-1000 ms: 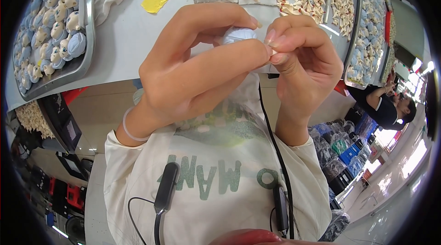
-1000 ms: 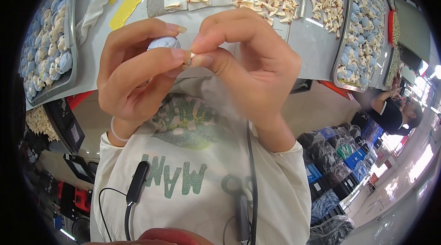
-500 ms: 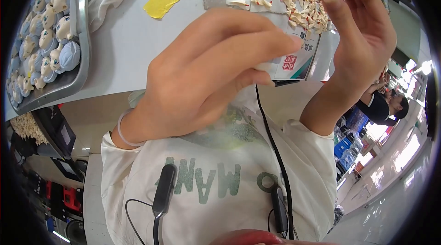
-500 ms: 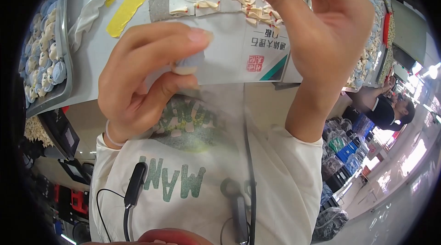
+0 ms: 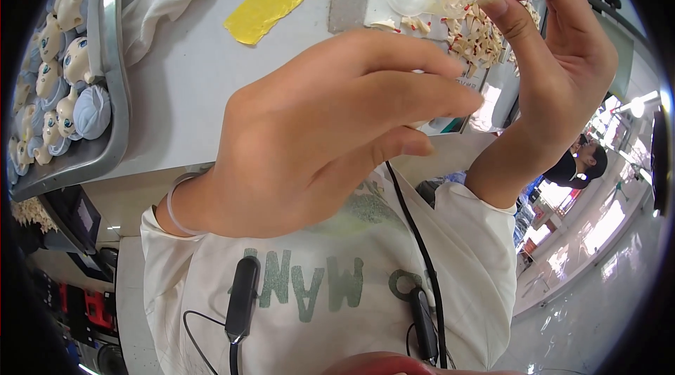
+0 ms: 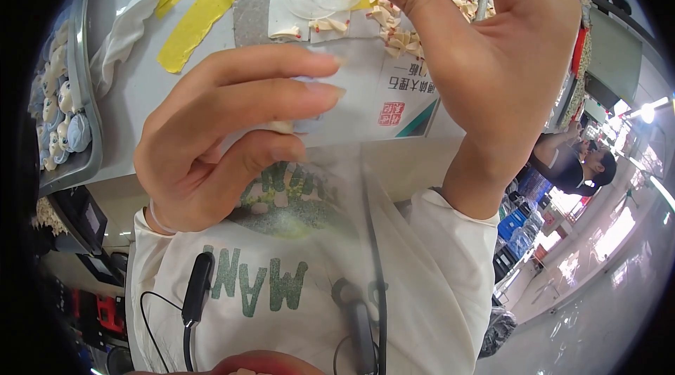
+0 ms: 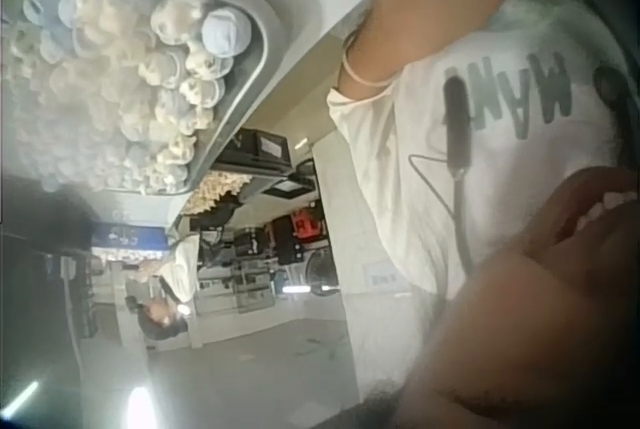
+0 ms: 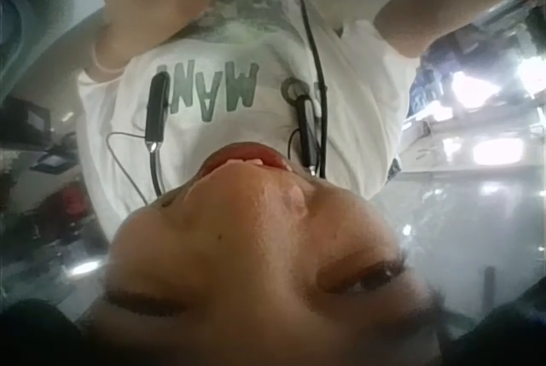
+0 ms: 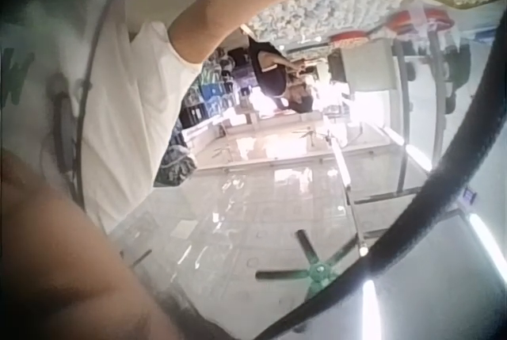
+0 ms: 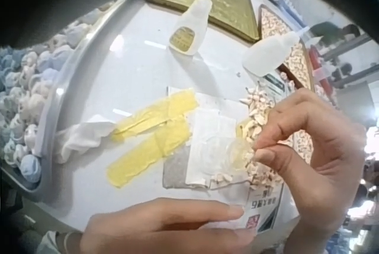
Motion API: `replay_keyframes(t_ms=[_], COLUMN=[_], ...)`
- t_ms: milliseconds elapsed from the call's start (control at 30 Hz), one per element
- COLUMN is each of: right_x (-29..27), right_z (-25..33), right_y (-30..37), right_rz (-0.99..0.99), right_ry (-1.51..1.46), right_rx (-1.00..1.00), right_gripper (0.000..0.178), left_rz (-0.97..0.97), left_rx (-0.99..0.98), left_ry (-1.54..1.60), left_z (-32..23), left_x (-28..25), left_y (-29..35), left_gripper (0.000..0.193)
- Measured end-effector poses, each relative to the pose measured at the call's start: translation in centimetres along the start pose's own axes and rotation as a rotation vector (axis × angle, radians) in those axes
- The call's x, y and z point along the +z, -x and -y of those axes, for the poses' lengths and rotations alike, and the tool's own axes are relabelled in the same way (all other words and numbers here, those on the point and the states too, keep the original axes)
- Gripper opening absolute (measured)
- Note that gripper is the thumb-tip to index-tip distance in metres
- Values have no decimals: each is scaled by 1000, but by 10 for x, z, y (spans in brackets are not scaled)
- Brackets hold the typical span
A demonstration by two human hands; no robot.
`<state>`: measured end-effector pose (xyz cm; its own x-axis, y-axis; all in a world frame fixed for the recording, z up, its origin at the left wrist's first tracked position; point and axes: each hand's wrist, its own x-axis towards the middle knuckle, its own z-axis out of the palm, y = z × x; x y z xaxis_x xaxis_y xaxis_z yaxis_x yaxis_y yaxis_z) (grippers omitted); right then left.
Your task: The person assembles a small figurine by attaching plastic hair pieces and small body parts to a toy head, using a glue dispenser to secure the components.
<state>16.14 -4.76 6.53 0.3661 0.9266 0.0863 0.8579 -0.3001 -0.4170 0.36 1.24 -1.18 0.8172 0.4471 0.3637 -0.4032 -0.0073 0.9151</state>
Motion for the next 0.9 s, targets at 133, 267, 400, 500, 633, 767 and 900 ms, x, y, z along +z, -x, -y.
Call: replay_keyframes(t_ms=[133,267,400,500,633,767,900], right_x=[-1,-5,-19,-19,9,25,27], right_z=[-7,-5,-19,-2,11,18,9], right_y=[3,4,26,43,52,61,63], right_rz=[-49,-5,23,-103,-99,-211,-171], right_ry=[48,77,-226,-383,-580,-729,-805], right_rx=[-74,-50,-307,-187,-226,-57,-146], right_gripper=[11,10,15,16,19,18,16], left_rz=[62,-10,-15,-15,-68,-92,-177], left_rx=[-93,-93,-140,-71,-99,-57,-152], left_ry=[96,186,286,236,292,260,156], left_z=[1,-1,1,2,0,2,-13], left_x=[-5,-4,-3,-3,0,3,10], left_y=[-1,0,2,3,4,5,6], left_gripper=[27,33,36,36,40,47,49])
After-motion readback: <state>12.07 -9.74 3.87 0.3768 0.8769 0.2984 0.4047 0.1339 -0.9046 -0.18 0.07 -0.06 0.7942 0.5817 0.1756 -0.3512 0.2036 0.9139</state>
